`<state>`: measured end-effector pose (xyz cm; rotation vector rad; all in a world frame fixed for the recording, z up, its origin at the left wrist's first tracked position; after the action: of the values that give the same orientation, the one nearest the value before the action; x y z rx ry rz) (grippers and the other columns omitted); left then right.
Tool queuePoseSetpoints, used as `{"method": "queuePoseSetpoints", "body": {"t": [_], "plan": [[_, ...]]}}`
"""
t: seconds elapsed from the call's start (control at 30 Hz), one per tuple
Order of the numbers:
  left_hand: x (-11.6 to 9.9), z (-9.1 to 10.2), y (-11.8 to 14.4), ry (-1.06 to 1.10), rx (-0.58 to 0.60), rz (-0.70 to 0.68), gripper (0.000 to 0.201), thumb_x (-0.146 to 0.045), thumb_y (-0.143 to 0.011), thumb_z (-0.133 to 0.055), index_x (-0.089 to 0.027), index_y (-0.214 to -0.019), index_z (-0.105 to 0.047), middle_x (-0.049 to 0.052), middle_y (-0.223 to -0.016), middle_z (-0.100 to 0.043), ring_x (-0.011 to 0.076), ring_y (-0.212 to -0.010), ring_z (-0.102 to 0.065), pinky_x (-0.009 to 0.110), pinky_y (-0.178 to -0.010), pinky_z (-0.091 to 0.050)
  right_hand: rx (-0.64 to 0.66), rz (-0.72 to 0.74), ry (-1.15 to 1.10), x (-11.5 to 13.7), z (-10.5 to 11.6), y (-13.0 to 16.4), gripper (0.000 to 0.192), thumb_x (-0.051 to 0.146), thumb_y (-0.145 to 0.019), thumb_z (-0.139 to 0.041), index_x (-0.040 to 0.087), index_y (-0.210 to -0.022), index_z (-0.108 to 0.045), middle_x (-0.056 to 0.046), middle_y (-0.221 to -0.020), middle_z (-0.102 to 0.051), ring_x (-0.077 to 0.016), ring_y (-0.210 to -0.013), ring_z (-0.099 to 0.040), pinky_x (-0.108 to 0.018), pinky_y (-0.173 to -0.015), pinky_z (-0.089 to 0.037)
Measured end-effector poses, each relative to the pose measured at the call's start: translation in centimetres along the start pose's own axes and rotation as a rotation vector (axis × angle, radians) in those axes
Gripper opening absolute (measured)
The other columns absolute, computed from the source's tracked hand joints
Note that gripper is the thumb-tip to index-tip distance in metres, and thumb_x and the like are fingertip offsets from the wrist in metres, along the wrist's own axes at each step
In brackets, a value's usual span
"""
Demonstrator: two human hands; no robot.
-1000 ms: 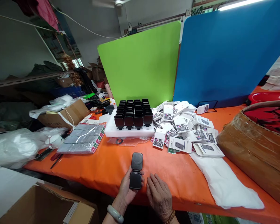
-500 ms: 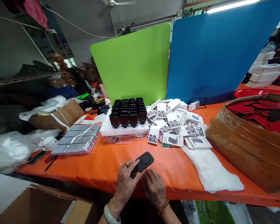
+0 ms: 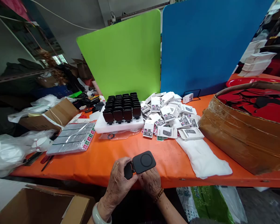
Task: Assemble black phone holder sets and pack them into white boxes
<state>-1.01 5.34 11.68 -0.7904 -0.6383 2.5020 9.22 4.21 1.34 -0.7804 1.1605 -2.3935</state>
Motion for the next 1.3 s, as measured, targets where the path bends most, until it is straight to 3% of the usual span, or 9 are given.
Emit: {"method": "queuePoseSetpoints", "body": {"t": [0.27, 0.47, 0.57, 0.67, 0.8, 0.9, 1.1, 1.3], "plan": [[-0.1, -0.1, -0.1, 0.006, 0.001, 0.016, 0.052, -0.013, -0.069, -0.072, -0.021, -0.114, -0.047, 0.007, -0.102, -0.064, 0.0240, -0.093, -0.062, 0.041, -0.081, -0.054, 0.024, -0.013, 0.016, -0.2, -0.2, 0.1, 0.029, 0.019, -0.090, -0.042, 0.021, -0.068, -0.060, -0.003, -0.061, -0.060, -0.0176, -0.064, -0.053, -0.030, -0.070, -0.039], [1.4, 0.0, 0.2, 0.116, -0.025, 0.116, 0.059, -0.028, -0.070, -0.078, -0.022, -0.118, -0.045, 0.009, -0.107, -0.064, 0.0243, -0.098, -0.063, 0.042, -0.087, -0.051, 0.085, -0.028, 0.023, -0.2, -0.4, -0.2, 0.026, 0.023, -0.092, -0.042, 0.020, -0.077, -0.063, -0.005, -0.068, -0.063, -0.0188, -0.070, -0.056, -0.031, -0.072, -0.040], [3.1, -0.6, 0.4, 0.293, -0.011, 0.305, 0.065, -0.036, -0.065, -0.081, -0.022, -0.118, -0.047, 0.009, -0.106, -0.066, 0.0238, -0.099, -0.063, 0.042, -0.091, -0.048, 0.115, -0.021, 0.047, -0.2, -0.7, 0.0, 0.022, 0.021, -0.091, -0.044, 0.019, -0.084, -0.064, -0.006, -0.075, -0.067, -0.0197, -0.076, -0.060, -0.032, -0.074, -0.041], [5.6, -1.8, 1.0, 0.603, -0.048, 0.599, 0.058, -0.040, -0.067, -0.079, -0.020, -0.112, -0.049, 0.006, -0.093, -0.069, 0.0198, -0.087, -0.065, 0.035, -0.085, -0.050, 0.115, -0.019, 0.062, -0.1, -0.8, 0.1, 0.021, 0.017, -0.091, -0.046, 0.018, -0.097, -0.066, -0.010, -0.097, -0.072, -0.0222, -0.096, -0.064, -0.033, -0.081, -0.044], [8.0, -5.4, 2.3, 1.142, -0.068, 0.986, 0.046, -0.054, -0.078, -0.064, -0.014, -0.098, -0.056, 0.008, -0.081, -0.070, 0.0146, -0.060, -0.062, 0.027, -0.060, -0.051, 0.128, -0.064, 0.003, -0.4, -0.5, -0.2, 0.023, 0.016, -0.091, -0.046, 0.018, -0.101, -0.067, -0.011, -0.107, -0.071, -0.0245, -0.106, -0.063, -0.037, -0.085, -0.048], [9.4, -8.1, 3.2, 1.394, -0.067, 1.178, 0.044, -0.051, -0.085, -0.057, -0.008, -0.095, -0.060, 0.011, -0.081, -0.070, 0.0161, -0.057, -0.063, 0.028, -0.055, -0.053, 0.164, -0.144, -0.157, -0.9, 0.3, -0.2, 0.021, 0.016, -0.091, -0.047, 0.019, -0.100, -0.066, -0.010, -0.102, -0.071, -0.0230, -0.102, -0.064, -0.038, -0.087, -0.052], [11.8, -11.7, 4.9, 1.613, -0.125, 1.396, 0.031, -0.032, -0.094, -0.048, -0.004, -0.102, -0.058, 0.012, -0.073, -0.071, 0.0182, -0.055, -0.067, 0.027, -0.052, -0.054, 0.219, -0.391, -0.394, -2.4, 3.3, 1.6, 0.020, 0.029, -0.093, -0.050, 0.022, -0.101, -0.067, -0.009, -0.101, -0.072, -0.0208, -0.096, -0.068, -0.031, -0.087, -0.056], [12.3, -11.8, 5.5, 1.637, -0.125, 1.431, 0.032, -0.031, -0.094, -0.049, -0.003, -0.108, -0.056, 0.014, -0.074, -0.072, 0.0180, -0.054, -0.067, 0.024, -0.047, -0.052, 0.471, -0.608, -0.448, -4.1, 4.1, 7.3, 0.023, 0.038, -0.091, -0.052, 0.024, -0.093, -0.071, -0.006, -0.090, -0.073, -0.0195, -0.083, -0.070, -0.024, -0.075, -0.057]]}}
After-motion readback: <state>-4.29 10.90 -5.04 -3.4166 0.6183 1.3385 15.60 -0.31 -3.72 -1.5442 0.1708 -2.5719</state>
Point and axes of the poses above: each hand's wrist, its own y-axis away from the middle knuckle, its own z-axis out of the back of the hand, x = y × z, the point moved 9 cm from there along -y, towards the middle knuckle
